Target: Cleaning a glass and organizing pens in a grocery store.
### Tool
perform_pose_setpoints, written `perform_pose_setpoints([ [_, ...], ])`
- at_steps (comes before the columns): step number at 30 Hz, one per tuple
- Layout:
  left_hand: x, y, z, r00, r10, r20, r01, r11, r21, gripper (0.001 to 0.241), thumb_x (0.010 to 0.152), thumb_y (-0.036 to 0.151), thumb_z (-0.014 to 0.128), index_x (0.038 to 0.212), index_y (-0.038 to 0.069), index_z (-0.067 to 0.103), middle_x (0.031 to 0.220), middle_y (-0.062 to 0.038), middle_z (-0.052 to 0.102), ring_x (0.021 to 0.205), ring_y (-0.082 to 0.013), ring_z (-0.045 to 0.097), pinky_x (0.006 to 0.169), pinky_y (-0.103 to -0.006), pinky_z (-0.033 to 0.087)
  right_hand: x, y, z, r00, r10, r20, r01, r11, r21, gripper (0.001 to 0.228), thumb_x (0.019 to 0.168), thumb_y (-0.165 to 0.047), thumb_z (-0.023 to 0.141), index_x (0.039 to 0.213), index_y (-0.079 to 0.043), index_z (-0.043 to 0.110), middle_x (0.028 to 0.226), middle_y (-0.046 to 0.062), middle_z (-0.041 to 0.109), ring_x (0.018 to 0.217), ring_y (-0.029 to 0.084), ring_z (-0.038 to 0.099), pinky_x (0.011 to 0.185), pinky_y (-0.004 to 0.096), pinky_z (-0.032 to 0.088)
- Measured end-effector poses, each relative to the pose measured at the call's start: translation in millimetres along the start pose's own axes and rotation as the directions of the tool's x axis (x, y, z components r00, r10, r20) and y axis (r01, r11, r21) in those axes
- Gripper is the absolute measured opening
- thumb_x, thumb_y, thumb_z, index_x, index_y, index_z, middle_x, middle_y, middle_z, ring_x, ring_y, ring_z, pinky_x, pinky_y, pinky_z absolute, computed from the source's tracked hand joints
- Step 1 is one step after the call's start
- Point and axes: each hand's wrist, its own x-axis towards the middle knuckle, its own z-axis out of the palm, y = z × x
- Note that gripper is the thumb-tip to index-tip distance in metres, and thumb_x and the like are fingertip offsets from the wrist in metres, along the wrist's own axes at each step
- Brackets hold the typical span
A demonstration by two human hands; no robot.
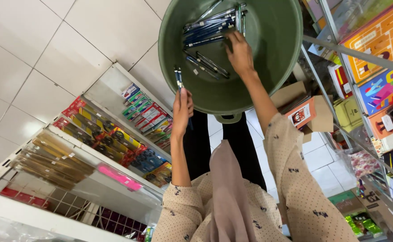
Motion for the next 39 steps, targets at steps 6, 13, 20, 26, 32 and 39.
perform_pose_setpoints([
  [6, -5.4, 13.0, 2.1, 0.996, 0.069, -0.051, -0.07, 0.997, -0.016, 0.036, 0.111, 0.042, 0.042, 0.112, 0.008, 0.053, 0.073, 0.006, 0.038, 0.055, -0.0023, 0.031, 0.046, -0.022, 0.025, 1.6, 61.9, 35.9, 0.977, -0.193, 0.094, 0.214, 0.907, -0.363, 0.025, 0.09, -0.001, 0.075, 0.114, -0.003, 0.068, 0.121, 0.012, 0.064, 0.114, 0.033, 0.064, 0.094, 0.042, 0.055],
  [13, -0.6, -5.8, -3.0, 0.977, 0.194, -0.088, -0.193, 0.981, 0.023, 0.026, 0.111, 0.033, 0.052, 0.112, 0.007, 0.054, 0.085, 0.003, 0.05, 0.068, -0.005, 0.044, 0.056, -0.0222, 0.036, 1.9, 25.9, 9.9, 0.932, -0.344, 0.117, 0.344, 0.731, -0.59, 0.026, 0.084, -0.007, 0.077, 0.109, -0.004, 0.069, 0.115, 0.011, 0.062, 0.106, 0.03, 0.065, 0.092, 0.042, 0.056],
  [20, -1.3, -1.8, -1.8, 0.974, 0.199, -0.104, -0.192, 0.978, 0.078, 0.031, 0.112, 0.033, 0.047, 0.115, 0.005, 0.058, 0.087, 0.001, 0.058, 0.072, -0.0072, 0.052, 0.062, -0.0238, 0.043, -44.1, 9.7, -34.0, 0.997, 0.072, 0.015, -0.073, 0.968, 0.242, 0.014, 0.095, -0.001, 0.079, 0.107, 0.001, 0.072, 0.107, 0.01, 0.07, 0.095, 0.02, 0.071, 0.082, 0.033, 0.057],
  [26, -1.9, 6.4, 16.7, 0.961, 0.264, -0.081, -0.242, 0.946, 0.216, 0.036, 0.111, 0.033, 0.045, 0.118, 0.001, 0.06, 0.101, -0.008, 0.074, 0.092, -0.0154, 0.072, 0.078, -0.0309, 0.058, -77.5, -15.2, -62.7, 0.937, 0.312, 0.16, -0.336, 0.668, 0.664, 0.01, 0.099, -0.004, 0.077, 0.106, 0.002, 0.074, 0.098, 0.004, 0.072, 0.085, 0.009, 0.066, 0.075, 0.025, 0.054],
  [32, 5.0, -20.1, 22.8, 0.97, 0.219, 0.108, -0.24, 0.941, 0.239, 0.03, 0.112, 0.027, 0.046, 0.118, 0.002, 0.06, 0.108, -0.008, 0.074, 0.104, -0.0151, 0.073, 0.087, -0.03, 0.057, -71.1, -69.0, -42.5, 0.874, 0.191, 0.446, -0.454, 0.645, 0.614, 0.017, 0.091, -0.006, 0.079, 0.104, 0.002, 0.071, 0.089, 0.005, 0.073, 0.075, 0.009, 0.069, 0.069, 0.024, 0.057],
  [39, 3.0, -37.5, 14.7, 0.984, 0.158, 0.08, -0.169, 0.972, 0.162, 0.024, 0.111, 0.023, 0.053, 0.12, 0.001, 0.06, 0.085, -0.003, 0.06, 0.077, -0.0115, 0.057, 0.072, -0.0273, 0.049, -25.2, -47.7, 1.1, 0.95, 0.117, 0.291, -0.22, 0.909, 0.353, 0.018, 0.097, -0.013, 0.076, 0.108, 0.0, 0.074, 0.097, 0.013, 0.074, 0.085, 0.023, 0.073, 0.075, 0.033, 0.059],
])
